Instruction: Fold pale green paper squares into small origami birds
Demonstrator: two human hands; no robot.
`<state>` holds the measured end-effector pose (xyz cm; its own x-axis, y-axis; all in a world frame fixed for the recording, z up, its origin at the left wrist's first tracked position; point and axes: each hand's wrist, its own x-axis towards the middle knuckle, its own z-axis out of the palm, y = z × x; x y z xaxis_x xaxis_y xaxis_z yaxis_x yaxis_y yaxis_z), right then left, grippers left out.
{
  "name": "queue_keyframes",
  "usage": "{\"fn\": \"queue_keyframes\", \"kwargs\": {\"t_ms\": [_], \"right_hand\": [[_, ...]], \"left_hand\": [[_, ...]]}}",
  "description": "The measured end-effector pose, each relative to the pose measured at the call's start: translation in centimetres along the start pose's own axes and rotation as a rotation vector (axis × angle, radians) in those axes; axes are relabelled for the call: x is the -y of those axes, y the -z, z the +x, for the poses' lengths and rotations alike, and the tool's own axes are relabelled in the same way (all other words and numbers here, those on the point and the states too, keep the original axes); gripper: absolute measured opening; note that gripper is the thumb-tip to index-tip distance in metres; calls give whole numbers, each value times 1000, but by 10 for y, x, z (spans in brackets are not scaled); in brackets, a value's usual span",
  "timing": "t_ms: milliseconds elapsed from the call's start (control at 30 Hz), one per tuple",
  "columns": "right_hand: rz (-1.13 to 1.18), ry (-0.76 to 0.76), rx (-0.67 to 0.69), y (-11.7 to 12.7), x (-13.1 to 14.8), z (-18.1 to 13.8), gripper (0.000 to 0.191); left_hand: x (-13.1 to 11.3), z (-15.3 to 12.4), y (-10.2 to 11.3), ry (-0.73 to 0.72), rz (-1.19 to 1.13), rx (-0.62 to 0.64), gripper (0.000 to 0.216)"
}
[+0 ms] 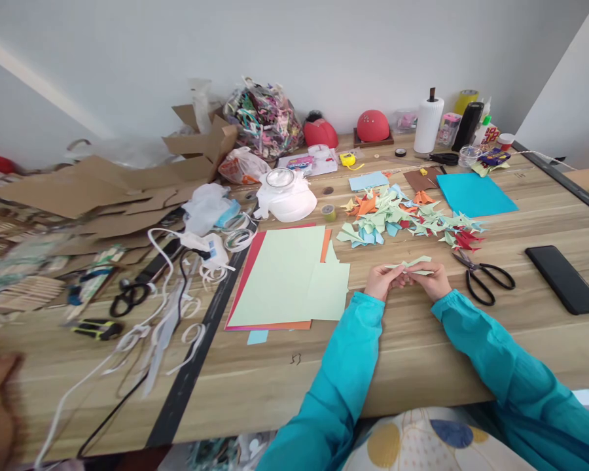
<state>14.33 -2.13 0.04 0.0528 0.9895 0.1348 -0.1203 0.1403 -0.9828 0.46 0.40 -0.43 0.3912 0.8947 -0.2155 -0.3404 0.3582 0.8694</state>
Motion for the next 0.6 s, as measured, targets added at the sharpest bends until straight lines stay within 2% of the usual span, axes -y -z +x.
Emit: {"fn": "queue_keyframes", "kwargs": {"t_ms": [333, 433, 500, 600], "right_hand": [[-156, -33, -52, 5, 1, 2, 23], [-111, -57, 10, 8, 1, 3, 28], [-29, -75, 59, 10, 0, 3, 41], [112, -88, 3, 12, 1, 4, 59]], "left_hand": [[1, 1, 7, -24, 116, -5, 39], [1, 3, 9, -35, 133, -21, 40], [1, 5, 12, -48, 142, -40, 41], [-2, 6, 17, -72, 172, -52, 41]]}}
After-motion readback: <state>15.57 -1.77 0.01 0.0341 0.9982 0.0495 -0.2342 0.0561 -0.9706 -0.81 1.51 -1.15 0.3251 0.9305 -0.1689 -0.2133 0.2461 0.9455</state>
